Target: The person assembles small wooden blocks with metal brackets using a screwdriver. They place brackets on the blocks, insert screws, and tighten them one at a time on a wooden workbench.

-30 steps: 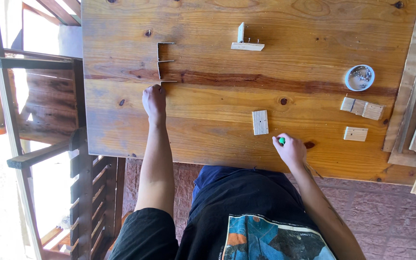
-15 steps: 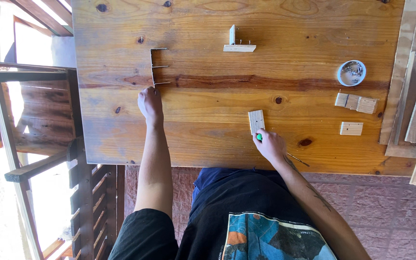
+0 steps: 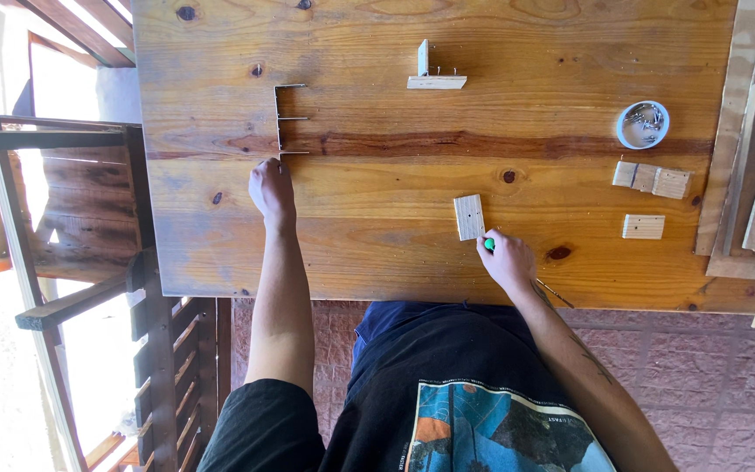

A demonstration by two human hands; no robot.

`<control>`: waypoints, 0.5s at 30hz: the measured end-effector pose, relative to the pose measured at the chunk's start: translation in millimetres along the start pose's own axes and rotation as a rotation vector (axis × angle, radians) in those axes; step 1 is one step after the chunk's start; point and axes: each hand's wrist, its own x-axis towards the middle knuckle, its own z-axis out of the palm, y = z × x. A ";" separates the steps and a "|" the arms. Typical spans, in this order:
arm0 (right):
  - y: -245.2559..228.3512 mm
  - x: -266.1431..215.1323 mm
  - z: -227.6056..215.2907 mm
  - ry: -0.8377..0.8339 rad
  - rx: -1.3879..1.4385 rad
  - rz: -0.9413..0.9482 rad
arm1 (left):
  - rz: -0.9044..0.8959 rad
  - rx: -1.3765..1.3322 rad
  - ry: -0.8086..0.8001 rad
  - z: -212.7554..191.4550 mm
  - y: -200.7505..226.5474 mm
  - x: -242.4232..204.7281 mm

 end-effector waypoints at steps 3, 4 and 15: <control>-7.8 -2.3 -11.0 -0.024 0.003 0.018 | 0.015 0.043 0.019 5.5 -3.1 2.8; -6.3 -4.2 -7.5 -0.024 0.004 0.022 | 0.017 0.043 0.016 6.5 -1.6 1.9; -33.2 -9.8 -18.8 0.109 0.070 0.098 | -0.001 -0.021 0.209 1.1 54.1 -64.7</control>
